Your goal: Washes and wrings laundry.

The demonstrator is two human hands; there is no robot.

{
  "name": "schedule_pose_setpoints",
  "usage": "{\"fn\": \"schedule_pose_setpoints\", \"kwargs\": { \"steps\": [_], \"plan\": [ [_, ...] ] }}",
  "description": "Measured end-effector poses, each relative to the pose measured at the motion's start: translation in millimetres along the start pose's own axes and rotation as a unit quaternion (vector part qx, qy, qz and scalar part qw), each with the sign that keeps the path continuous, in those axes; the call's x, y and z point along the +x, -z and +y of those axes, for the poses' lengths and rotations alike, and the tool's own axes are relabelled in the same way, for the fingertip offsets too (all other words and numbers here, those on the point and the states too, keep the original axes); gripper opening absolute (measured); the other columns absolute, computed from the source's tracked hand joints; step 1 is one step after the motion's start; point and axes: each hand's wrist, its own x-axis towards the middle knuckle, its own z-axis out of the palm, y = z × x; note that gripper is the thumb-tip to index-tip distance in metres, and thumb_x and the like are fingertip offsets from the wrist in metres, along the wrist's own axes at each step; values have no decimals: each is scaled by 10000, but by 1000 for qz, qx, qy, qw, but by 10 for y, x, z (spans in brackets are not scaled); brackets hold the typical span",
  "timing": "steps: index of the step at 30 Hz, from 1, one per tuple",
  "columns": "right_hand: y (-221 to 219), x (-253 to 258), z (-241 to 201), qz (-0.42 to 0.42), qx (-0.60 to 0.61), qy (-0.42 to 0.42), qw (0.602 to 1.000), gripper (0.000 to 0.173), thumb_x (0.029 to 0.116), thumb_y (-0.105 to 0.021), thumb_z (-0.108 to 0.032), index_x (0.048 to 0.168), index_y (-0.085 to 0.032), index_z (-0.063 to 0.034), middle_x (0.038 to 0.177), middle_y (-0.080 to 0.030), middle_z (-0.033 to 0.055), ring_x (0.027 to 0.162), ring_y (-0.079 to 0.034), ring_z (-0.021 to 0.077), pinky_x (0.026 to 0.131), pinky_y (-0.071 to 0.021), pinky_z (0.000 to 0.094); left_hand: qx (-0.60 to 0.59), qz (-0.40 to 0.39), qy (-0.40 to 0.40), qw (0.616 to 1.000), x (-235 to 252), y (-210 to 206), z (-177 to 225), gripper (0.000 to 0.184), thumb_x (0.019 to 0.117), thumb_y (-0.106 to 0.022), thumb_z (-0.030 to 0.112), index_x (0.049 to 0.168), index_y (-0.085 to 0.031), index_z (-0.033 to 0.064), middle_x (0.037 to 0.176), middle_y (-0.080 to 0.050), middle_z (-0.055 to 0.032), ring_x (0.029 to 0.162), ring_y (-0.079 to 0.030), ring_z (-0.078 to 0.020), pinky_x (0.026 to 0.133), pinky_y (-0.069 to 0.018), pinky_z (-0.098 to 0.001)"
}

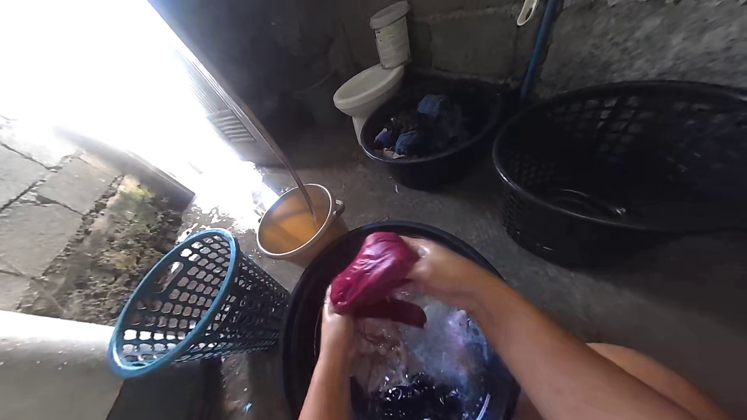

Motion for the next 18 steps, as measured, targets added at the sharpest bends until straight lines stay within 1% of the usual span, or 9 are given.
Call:
{"fn": "schedule_pose_setpoints", "kwargs": {
  "steps": [2, 4, 7, 8, 10, 12, 14, 16, 18],
  "plan": [
    [238, -10, 117, 46, -37, -108, 992, 402, 997, -559, -1, 1393, -531, -60, 1110, -692, 135, 908, -708, 214, 783, -610, 376, -47, 28, -34, 998, 83, -116, 273, 289, 1094, -374, 121, 1330, -520, 38, 1015, -706, -131, 862, -710, -214, 718, -615, -408],
    [232, 76, 319, 91, 41, -219, 971, 458, 1018, -459, -3, 1471, -417, -46, 1182, -616, 198, 966, -683, 298, 774, -601, 457, -1, -14, -85, 996, 30, -222, 511, 344, 1047, -430, 33, 1377, -513, 80, 1083, -692, -97, 905, -697, -181, 753, -610, -374],
    [21, 239, 547, 125, 311, -295, 895, 412, 1054, -407, -378, 1358, -488, -112, 1184, -609, 214, 951, -674, 377, 737, -583, 544, 172, -100, -177, 964, -187, -380, 757, 707, 916, -642, -10, 1529, -372, 217, 1159, -707, -31, 983, -703, -129, 856, -604, -335],
    [-27, 277, 570, 142, 371, -298, 868, 480, 1036, -394, -474, 1344, -497, -120, 1186, -604, 222, 963, -664, 397, 740, -572, 564, 214, -115, -217, 945, -256, -427, 818, 796, 879, -675, -10, 1561, -349, 239, 1168, -711, -3, 991, -706, -106, 864, -607, -323],
    [-80, 308, 558, 173, 432, -295, 834, 558, 1020, -371, -560, 1368, -483, -138, 1233, -586, 232, 1029, -643, 418, 773, -554, 590, 266, -136, -302, 906, -321, -430, 870, 733, 848, -691, -8, 1508, -510, 251, 1263, -687, 24, 1074, -682, -87, 923, -596, -320],
    [-79, 300, 533, 164, 435, -284, 839, 691, 999, -325, -689, 1418, -473, -160, 1289, -589, 213, 1115, -631, 397, 838, -548, 587, 289, -167, -360, 871, -332, -364, 903, 553, 846, -696, 34, 1348, -670, 264, 1248, -681, 30, 1123, -656, -101, 960, -582, -332],
    [-45, 284, 545, 129, 413, -242, 868, 840, 947, -296, -808, 1408, -511, -139, 1232, -640, 173, 1104, -645, 325, 881, -547, 534, 269, -218, -382, 857, -382, -297, 932, 434, 870, -710, 92, 1273, -700, 249, 1222, -684, 30, 1130, -647, -103, 965, -573, -319],
    [-52, 275, 580, 92, 405, -176, 892, 698, 972, -432, -715, 1198, -646, -90, 1021, -708, 117, 944, -696, 233, 818, -590, 434, 238, -236, -386, 859, -419, -237, 902, 361, 883, -748, 202, 1237, -696, 252, 1273, -651, 33, 1192, -609, -105, 1005, -545, -307],
    [-84, 268, 603, 66, 397, -124, 907, 460, 1026, -517, -526, 1069, -682, -99, 912, -715, 67, 843, -700, 169, 759, -599, 361, 240, -193, -366, 878, -363, -134, 838, 295, 925, -699, 344, 1215, -703, 290, 1450, -516, 35, 1362, -478, -149, 1112, -463, -354]
  ]
}}
